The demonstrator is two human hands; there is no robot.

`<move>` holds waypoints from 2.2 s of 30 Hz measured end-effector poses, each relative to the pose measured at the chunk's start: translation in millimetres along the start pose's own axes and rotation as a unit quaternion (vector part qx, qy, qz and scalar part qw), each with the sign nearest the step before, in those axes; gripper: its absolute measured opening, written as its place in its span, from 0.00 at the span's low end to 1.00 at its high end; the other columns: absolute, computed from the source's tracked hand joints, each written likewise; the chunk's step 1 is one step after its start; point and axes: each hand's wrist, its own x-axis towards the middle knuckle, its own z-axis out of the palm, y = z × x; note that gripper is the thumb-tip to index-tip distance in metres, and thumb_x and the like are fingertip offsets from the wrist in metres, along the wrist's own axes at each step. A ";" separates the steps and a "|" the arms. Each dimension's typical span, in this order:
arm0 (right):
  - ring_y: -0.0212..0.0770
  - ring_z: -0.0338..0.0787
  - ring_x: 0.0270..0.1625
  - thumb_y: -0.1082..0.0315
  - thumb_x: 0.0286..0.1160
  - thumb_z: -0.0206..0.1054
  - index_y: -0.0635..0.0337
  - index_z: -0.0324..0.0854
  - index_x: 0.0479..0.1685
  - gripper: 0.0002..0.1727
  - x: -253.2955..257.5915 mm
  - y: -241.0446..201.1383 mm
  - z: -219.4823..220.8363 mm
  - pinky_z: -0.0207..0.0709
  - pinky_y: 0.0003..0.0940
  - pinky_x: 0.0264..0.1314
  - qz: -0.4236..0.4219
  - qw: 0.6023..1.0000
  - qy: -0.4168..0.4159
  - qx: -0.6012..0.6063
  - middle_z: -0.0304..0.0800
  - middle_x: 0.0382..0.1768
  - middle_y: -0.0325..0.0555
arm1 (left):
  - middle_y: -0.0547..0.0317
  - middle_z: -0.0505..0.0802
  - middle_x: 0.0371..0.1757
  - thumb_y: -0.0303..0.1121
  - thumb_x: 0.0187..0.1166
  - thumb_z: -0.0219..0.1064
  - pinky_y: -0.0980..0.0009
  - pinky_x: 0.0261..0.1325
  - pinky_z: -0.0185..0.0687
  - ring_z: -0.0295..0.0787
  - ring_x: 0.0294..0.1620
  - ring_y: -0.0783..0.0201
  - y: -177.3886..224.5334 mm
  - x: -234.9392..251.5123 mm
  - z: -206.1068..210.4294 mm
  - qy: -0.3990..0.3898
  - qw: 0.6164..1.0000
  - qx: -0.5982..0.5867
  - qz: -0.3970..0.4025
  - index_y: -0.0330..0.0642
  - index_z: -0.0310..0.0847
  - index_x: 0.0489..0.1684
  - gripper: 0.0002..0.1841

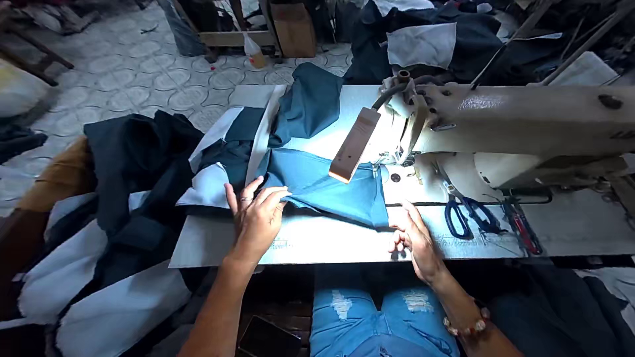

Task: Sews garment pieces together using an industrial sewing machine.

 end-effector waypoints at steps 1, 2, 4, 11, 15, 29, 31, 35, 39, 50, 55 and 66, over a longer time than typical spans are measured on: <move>0.21 0.83 0.24 0.66 0.84 0.49 0.74 0.51 0.84 0.32 -3.7 5.5 -0.3 0.81 0.18 0.29 -0.049 0.998 0.003 -0.028 0.84 0.33 0.35 | 0.48 0.94 0.61 0.31 0.85 0.57 0.17 0.81 0.27 0.71 0.81 0.29 3.1 -1.4 2.5 -0.021 0.999 0.020 -0.024 0.38 0.93 0.49 0.15; 0.20 0.86 0.31 0.66 0.80 0.54 0.78 0.52 0.83 0.35 -5.6 11.0 -1.0 0.83 0.19 0.37 -0.091 0.994 0.003 -0.053 0.86 0.38 0.37 | 0.44 0.92 0.64 0.30 0.85 0.56 0.15 0.79 0.25 0.67 0.83 0.26 10.1 -2.2 6.6 -0.029 0.998 0.036 -0.038 0.36 0.92 0.52 0.15; 0.22 0.89 0.41 0.65 0.75 0.60 0.82 0.52 0.82 0.39 -7.7 15.9 -0.4 0.84 0.22 0.47 -0.119 0.991 0.004 -0.056 0.89 0.50 0.46 | 0.40 0.88 0.71 0.31 0.82 0.56 0.14 0.78 0.27 0.63 0.85 0.24 34.1 -5.4 21.6 -0.006 0.999 0.039 0.013 0.38 0.88 0.62 0.19; 0.41 0.91 0.34 0.56 0.83 0.38 0.56 0.64 0.79 0.29 -21.4 1.2 19.3 0.86 0.33 0.38 0.115 0.838 -0.040 0.531 0.91 0.49 0.52 | 0.49 0.91 0.70 0.35 0.64 0.74 0.20 0.75 0.52 0.79 0.79 0.38 106.7 36.6 102.2 0.044 0.977 -0.095 0.186 0.44 0.83 0.72 0.30; 0.43 0.92 0.37 0.55 0.74 0.54 0.57 0.63 0.83 0.34 -16.1 13.6 8.5 0.86 0.34 0.40 0.114 0.792 -0.087 0.593 0.89 0.50 0.53 | 0.54 0.98 0.46 0.24 0.68 0.70 0.35 0.78 0.62 0.91 0.62 0.47 95.4 56.4 115.8 0.103 0.963 -0.100 0.226 0.44 0.94 0.40 0.09; 0.42 0.93 0.39 0.58 0.68 0.65 0.58 0.71 0.77 0.33 -11.6 21.1 -9.1 0.86 0.32 0.41 0.103 0.822 -0.119 0.547 0.91 0.54 0.54 | 0.54 0.97 0.48 0.21 0.61 0.75 0.19 0.81 0.42 0.85 0.72 0.40 103.0 44.1 99.8 -0.085 0.968 -0.084 0.220 0.42 0.93 0.38 0.10; 0.37 0.92 0.36 0.64 0.77 0.49 0.56 0.73 0.73 0.25 -11.9 19.9 -23.2 0.83 0.28 0.37 0.127 0.881 -0.093 0.446 0.93 0.56 0.51 | 0.53 0.92 0.68 0.28 0.66 0.71 0.19 0.82 0.32 0.65 0.88 0.37 95.1 37.2 89.8 -0.218 0.949 -0.111 0.199 0.44 0.93 0.56 0.18; 0.31 0.89 0.27 0.75 0.84 0.44 0.64 0.62 0.74 0.21 -3.0 2.0 -38.3 0.85 0.23 0.30 0.117 0.986 -0.033 0.111 0.90 0.40 0.43 | 0.55 0.79 0.84 0.72 0.75 0.54 0.22 0.84 0.37 0.54 0.92 0.35 91.6 16.6 88.7 -0.272 0.937 -0.158 0.154 0.53 0.84 0.75 0.40; 0.24 0.83 0.18 0.75 0.83 0.59 0.73 0.70 0.69 0.18 19.1 -4.8 -34.1 0.80 0.19 0.22 0.033 0.991 0.027 -0.123 0.85 0.28 0.39 | 0.53 0.82 0.81 0.68 0.81 0.49 0.25 0.81 0.48 0.66 0.86 0.36 99.1 21.1 88.2 -0.263 0.943 -0.145 0.144 0.54 0.86 0.71 0.35; 0.43 0.86 0.36 0.70 0.74 0.69 0.69 0.68 0.80 0.32 34.6 -8.0 3.7 0.80 0.40 0.47 0.038 0.913 0.016 -0.405 0.89 0.37 0.54 | 0.53 0.80 0.83 0.58 0.67 0.68 0.16 0.79 0.20 0.47 0.94 0.34 102.5 40.9 87.0 -0.343 0.915 -0.139 0.160 0.48 0.85 0.71 0.34; 0.50 0.87 0.36 0.74 0.71 0.66 0.72 0.72 0.76 0.29 32.5 -4.4 -0.5 0.79 0.47 0.46 -0.014 0.895 0.063 -0.441 0.90 0.36 0.60 | 0.52 0.93 0.59 0.63 0.70 0.61 0.20 0.82 0.36 0.73 0.82 0.39 94.5 39.7 107.1 -0.195 0.931 -0.154 0.268 0.44 0.92 0.45 0.30; 0.60 0.94 0.50 0.75 0.74 0.63 0.74 0.78 0.73 0.26 19.9 5.7 16.9 0.83 0.53 0.57 -0.069 0.882 0.068 -0.461 0.93 0.50 0.66 | 0.47 0.90 0.61 0.43 0.86 0.46 0.35 0.75 0.59 0.80 0.70 0.41 117.5 29.7 94.4 -0.216 0.964 -0.123 0.092 0.45 0.88 0.67 0.25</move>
